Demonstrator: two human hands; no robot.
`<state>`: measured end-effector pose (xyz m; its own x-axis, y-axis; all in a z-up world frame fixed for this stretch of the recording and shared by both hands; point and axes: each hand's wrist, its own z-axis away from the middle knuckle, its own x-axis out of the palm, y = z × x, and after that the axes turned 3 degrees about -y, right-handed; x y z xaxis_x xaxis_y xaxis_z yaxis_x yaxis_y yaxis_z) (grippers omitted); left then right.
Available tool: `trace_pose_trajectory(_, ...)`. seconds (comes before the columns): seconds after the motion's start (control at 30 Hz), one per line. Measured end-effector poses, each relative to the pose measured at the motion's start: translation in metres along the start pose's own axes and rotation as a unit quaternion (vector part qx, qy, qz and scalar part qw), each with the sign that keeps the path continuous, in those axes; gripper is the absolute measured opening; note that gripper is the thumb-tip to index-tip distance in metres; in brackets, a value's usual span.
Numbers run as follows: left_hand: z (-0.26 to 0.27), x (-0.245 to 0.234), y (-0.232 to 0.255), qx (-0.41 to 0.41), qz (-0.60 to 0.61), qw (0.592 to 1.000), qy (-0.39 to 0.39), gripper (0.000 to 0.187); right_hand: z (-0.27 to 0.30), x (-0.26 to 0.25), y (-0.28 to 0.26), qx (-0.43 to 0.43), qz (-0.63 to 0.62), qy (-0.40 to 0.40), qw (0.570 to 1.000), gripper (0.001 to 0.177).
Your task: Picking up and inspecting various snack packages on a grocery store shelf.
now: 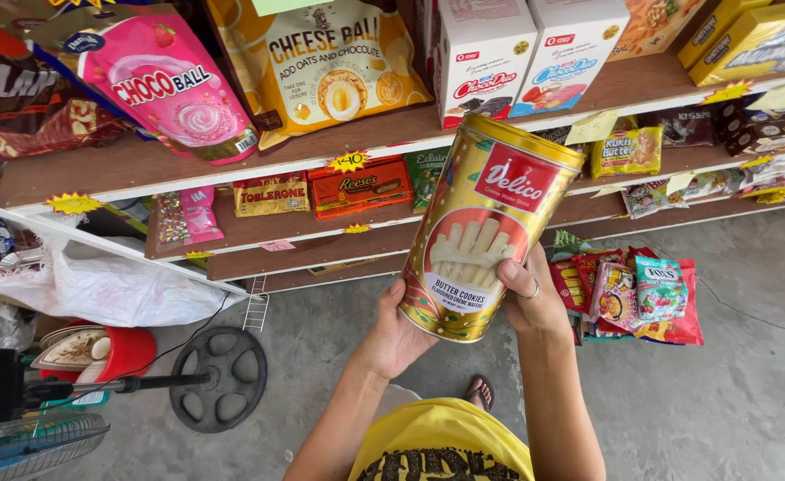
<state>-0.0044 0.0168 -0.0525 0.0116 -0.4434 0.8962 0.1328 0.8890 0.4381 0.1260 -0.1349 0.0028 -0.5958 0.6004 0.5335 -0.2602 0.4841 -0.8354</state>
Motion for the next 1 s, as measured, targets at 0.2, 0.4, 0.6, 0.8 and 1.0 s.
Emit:
trace_pose_trajectory(0.2, 0.005, 0.017, 0.026, 0.186, -0.475, 0.855, 0.096, 0.107, -0.003, 0.039, -0.024, -0.036, 0.129, 0.039, 0.99, 0.114)
trace_pose_trajectory(0.4, 0.012, 0.059, 0.029, 0.165, -0.659, 0.723, 0.123, 0.125, 0.001, 0.061, -0.021, -0.065, 0.341, 0.05, 0.937, 0.115)
trace_pose_trajectory(0.6, -0.001, 0.034, 0.006, 0.124, -0.382, 0.909, 0.106, 0.128, 0.004, 0.082, -0.026, -0.072, 0.541, 0.04, 0.837, 0.115)
trace_pose_trajectory(0.8, -0.005, -0.05, -0.015, 0.132, -0.295, 0.94, 0.107, 0.127, 0.011, 0.082, -0.039, -0.004, 0.42, 0.011, 0.907, 0.091)
trace_pose_trajectory(1.0, -0.014, -0.067, 0.018, 0.105, -0.139, 0.985, 0.021, 0.117, 0.018, 0.095, -0.03, -0.157, 0.516, -0.053, 0.841, 0.068)
